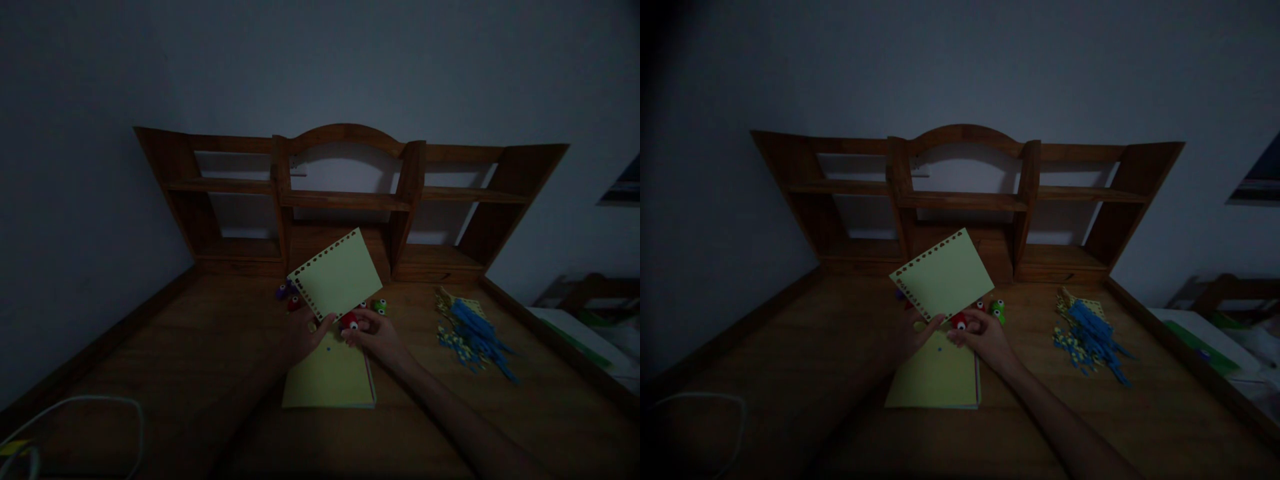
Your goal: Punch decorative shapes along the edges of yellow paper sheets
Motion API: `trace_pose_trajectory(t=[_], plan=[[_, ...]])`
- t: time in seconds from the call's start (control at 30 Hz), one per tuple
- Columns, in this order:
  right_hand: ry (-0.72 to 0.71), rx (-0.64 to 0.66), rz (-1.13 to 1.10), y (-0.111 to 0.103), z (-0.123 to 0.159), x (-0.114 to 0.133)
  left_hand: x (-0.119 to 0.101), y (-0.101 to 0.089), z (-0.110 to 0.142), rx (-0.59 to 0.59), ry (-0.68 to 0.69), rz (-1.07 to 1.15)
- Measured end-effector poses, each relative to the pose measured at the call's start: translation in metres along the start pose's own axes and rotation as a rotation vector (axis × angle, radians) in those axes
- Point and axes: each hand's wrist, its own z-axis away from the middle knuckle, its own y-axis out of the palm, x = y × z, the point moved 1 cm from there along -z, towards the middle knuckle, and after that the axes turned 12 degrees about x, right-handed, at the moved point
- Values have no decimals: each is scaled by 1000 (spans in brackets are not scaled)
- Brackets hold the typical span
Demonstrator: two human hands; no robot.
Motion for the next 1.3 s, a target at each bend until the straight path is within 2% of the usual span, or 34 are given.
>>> trace_pose_trajectory(t=[0.27,0.87,1.3], plan=[[21,-20,11,0,1,2,1,1,1,-35,-26,4],[0,-3,59,-1,1,0,-9,-7,0,30,-15,-7],[-20,8,57,-1,1,-2,0,-1,0,21,-28,18]])
